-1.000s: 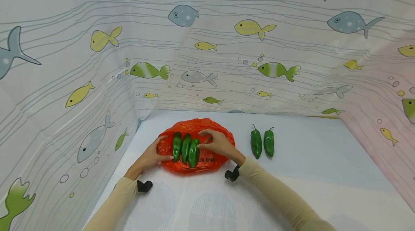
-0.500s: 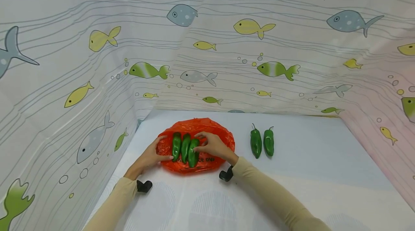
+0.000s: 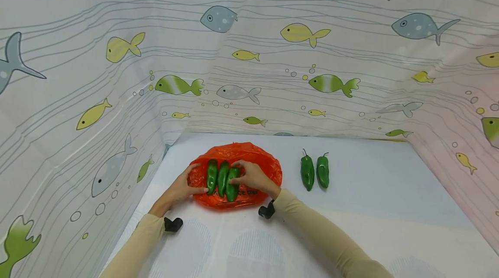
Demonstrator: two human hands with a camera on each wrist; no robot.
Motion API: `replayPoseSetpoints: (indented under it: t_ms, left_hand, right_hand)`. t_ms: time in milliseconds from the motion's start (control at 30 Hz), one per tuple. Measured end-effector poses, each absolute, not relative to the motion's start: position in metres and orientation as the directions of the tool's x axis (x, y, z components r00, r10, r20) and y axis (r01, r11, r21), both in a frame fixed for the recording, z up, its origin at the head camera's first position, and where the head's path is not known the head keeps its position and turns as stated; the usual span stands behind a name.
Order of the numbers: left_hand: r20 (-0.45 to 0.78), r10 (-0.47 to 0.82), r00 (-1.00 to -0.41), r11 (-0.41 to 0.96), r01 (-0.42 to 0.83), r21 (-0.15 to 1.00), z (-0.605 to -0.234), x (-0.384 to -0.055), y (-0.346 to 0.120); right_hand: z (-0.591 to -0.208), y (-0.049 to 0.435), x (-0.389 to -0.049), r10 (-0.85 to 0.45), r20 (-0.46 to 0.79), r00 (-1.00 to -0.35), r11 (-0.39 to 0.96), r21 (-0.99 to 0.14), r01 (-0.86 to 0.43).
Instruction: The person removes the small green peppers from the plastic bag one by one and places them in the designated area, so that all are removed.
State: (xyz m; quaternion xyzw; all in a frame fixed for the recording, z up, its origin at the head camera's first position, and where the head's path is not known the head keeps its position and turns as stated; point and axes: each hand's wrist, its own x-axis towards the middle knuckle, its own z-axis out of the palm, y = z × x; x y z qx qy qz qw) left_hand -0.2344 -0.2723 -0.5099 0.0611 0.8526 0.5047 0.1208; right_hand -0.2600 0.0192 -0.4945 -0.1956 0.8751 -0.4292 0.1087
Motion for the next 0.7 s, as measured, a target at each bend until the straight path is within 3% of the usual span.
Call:
replayPoseSetpoints:
  t_ms: [700]
  left_hand:
    - [-0.151,0.228,-0.962,0.458,-0.031,0.889,-0.509,-0.2336,-0.2713]
  right_hand:
    - [-0.4981,0.0139,-0.2635,-0.361,-0.021,-0.932,0.508,-0.843,-0.177]
